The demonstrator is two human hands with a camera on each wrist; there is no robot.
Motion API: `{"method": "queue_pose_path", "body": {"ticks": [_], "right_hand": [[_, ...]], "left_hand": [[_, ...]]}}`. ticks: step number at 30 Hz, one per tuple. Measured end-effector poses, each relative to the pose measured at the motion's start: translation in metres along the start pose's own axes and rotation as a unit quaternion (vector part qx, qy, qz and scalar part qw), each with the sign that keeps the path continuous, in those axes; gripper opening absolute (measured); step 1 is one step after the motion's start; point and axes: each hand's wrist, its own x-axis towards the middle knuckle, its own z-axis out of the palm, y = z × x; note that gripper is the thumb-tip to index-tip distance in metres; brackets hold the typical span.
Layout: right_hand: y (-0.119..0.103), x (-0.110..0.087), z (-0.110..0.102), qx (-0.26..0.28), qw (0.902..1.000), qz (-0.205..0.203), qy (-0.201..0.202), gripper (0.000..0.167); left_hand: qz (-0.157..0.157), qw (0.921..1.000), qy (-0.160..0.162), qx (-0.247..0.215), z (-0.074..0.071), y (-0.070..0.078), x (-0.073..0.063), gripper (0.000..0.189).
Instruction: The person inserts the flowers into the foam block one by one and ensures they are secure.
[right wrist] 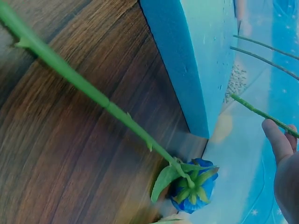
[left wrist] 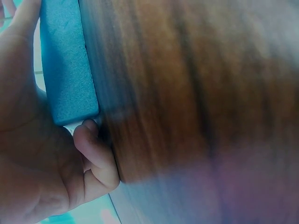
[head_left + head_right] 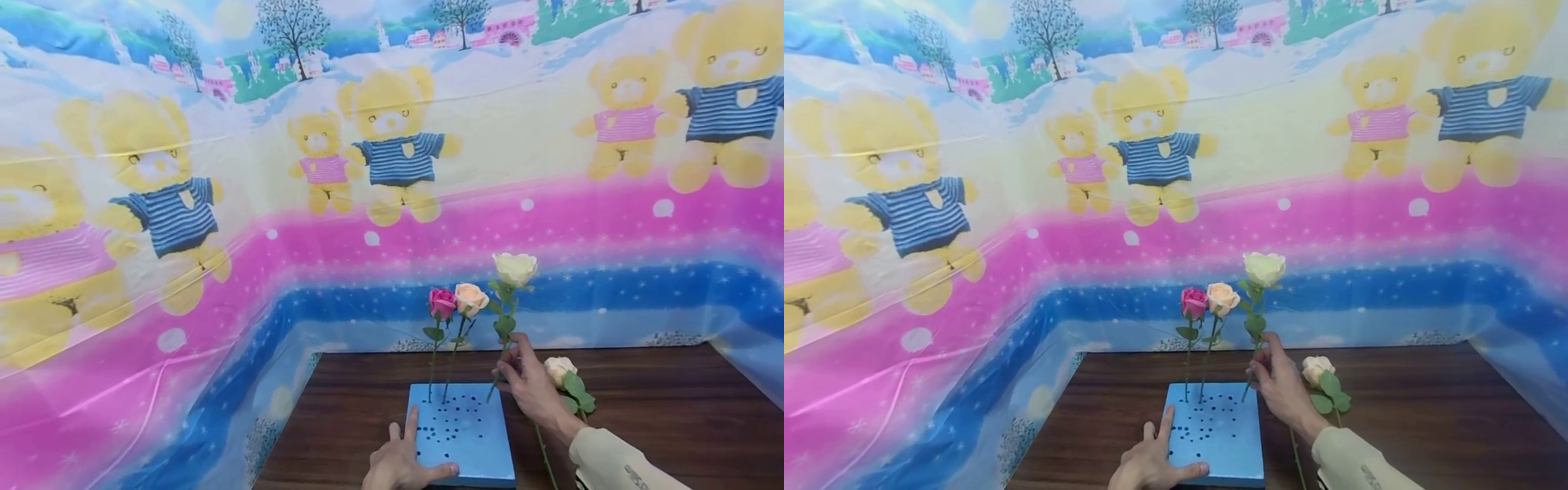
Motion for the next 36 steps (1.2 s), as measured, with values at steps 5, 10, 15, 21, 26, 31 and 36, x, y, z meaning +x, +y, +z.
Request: {"method": "queue_pose_path", "body": {"ticks": [5, 10, 15, 21, 26, 31, 36], "right_hand": [[0.002, 0.0, 0.006, -0.008, 0.9999, -0.007, 0.006, 0.043], [0.004, 0.002, 0.01, -0.016, 0.9998, -0.005, 0.01, 0.044], [0.005, 0.006, 0.011, -0.029, 0.9995, 0.004, 0.013, 0.043], [0.008, 0.007, 0.014, -0.029, 0.9992, 0.027, 0.007, 0.051], [0.009, 0.009, 0.017, -0.034, 0.9989, 0.031, 0.006, 0.054], [0.01, 0.011, 0.019, -0.035, 0.9989, 0.03, 0.004, 0.055], [0.01, 0.011, 0.02, -0.033, 0.999, 0.03, 0.0, 0.055]], "left_hand": [[0.006, 1.0, -0.003, 0.002, -0.002, 0.002, -0.002, 0.138], [0.01, 0.9999, -0.003, 0.004, -0.003, 0.003, -0.001, 0.136], [0.007, 0.9999, -0.004, 0.009, -0.004, 0.004, 0.0, 0.136], [0.009, 0.9999, -0.005, 0.009, -0.003, 0.004, -0.002, 0.136], [0.008, 0.9999, -0.004, 0.01, -0.005, 0.003, -0.002, 0.136], [0.007, 0.9999, -0.005, 0.006, -0.004, 0.001, -0.004, 0.136], [0.006, 1.0, -0.006, 0.005, -0.004, 0.0, -0.004, 0.136]]}}
